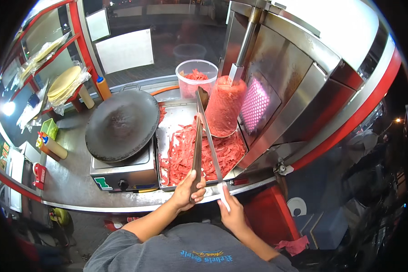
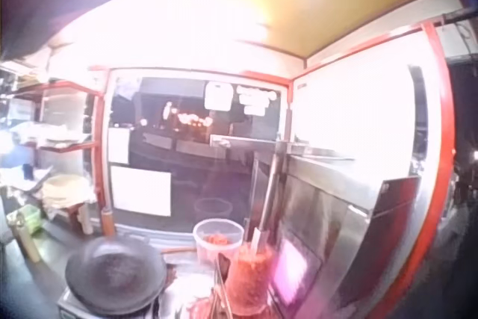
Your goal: The person stirs sliced meat in a metal tray with a spatula, then slices meat from a vertical rotisserie spit into the tray using a long knife and a spatula.
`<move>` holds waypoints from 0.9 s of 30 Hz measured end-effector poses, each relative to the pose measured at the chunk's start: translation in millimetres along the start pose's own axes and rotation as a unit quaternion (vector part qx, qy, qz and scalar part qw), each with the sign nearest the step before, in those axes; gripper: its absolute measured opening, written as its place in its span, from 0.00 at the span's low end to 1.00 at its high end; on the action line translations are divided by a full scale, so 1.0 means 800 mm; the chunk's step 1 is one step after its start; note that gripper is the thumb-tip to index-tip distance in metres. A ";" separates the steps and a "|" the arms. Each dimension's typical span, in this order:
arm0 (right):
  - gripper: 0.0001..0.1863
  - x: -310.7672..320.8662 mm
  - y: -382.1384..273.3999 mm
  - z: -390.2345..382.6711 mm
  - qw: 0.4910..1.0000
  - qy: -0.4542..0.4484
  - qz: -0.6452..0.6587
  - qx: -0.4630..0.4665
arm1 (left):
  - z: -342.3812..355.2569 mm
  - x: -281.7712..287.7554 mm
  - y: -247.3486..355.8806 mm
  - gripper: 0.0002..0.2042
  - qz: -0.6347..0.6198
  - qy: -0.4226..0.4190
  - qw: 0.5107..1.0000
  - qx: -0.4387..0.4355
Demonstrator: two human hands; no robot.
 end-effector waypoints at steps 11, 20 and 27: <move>0.29 -0.005 0.048 -0.043 0.997 0.019 0.076 0.011 | -0.090 0.057 -0.010 0.24 0.145 0.024 0.989 0.013; 0.29 -0.029 0.090 -0.033 0.982 0.177 -0.012 0.061 | -0.116 0.049 -0.021 0.34 0.413 0.029 0.910 0.010; 0.28 -0.012 0.046 0.054 0.980 0.170 -0.004 0.099 | -0.109 0.045 -0.028 0.36 0.458 0.068 0.886 0.025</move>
Point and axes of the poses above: each hand's wrist, its own z-axis towards the middle knuckle, its own x-axis out of the back of the hand, y = z × x, the point moved 3 cm from there along z, towards the middle knuckle, and after that the axes turned 9 degrees about -z, right-handed, at the moved point
